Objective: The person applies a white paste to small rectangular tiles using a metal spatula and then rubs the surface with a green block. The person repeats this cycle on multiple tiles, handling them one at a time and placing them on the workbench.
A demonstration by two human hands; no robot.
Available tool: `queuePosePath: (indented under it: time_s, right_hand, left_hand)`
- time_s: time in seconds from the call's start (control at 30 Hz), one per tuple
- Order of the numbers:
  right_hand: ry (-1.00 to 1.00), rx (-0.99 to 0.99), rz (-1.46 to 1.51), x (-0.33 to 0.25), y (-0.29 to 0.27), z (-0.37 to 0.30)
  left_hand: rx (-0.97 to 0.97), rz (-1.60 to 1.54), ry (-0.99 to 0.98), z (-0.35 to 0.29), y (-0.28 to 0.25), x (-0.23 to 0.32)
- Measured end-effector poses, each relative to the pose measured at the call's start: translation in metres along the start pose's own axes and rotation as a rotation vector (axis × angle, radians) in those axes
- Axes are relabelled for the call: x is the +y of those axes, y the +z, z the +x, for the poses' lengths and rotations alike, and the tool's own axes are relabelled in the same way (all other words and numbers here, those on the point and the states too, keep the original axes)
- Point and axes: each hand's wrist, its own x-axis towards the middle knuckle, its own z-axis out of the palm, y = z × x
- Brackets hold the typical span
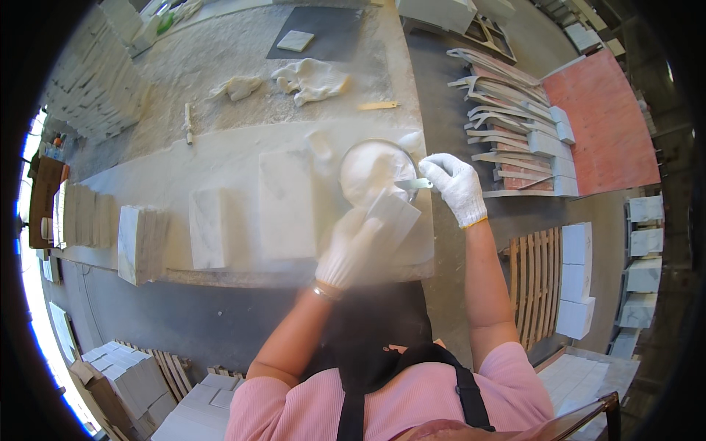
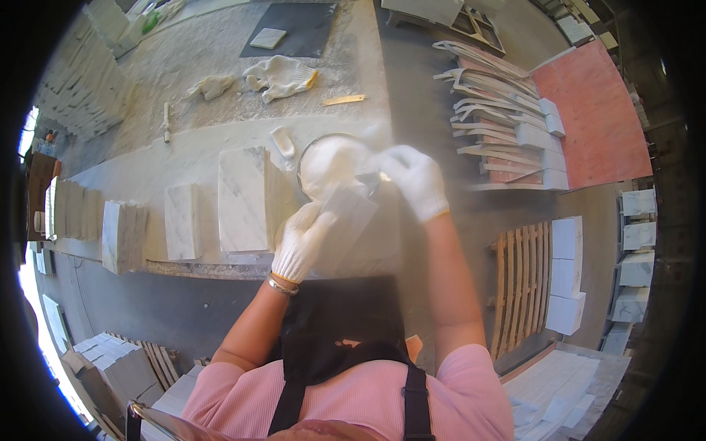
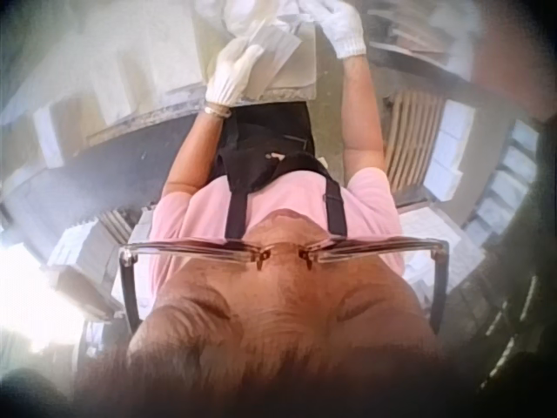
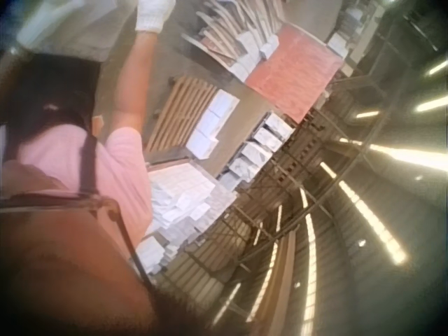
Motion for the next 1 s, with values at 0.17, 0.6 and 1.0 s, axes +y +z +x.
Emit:
queuePosePath:
  time_s: [0.17,0.6,1.0]
  right_hand:
    - [0.02,0.073,-0.047,0.011,-0.007,0.042]
    - [-0.087,-0.051,0.061,-0.02,-0.02,0.032]
    - [-0.159,-0.233,0.0,-0.054,-0.029,-0.053]
  left_hand:
    - [0.026,-0.046,0.067,-0.001,0.001,-0.005]
    - [-0.012,-0.144,0.062,0.0,0.001,-0.008]
    - [-0.012,-0.072,0.085,0.003,0.001,-0.013]
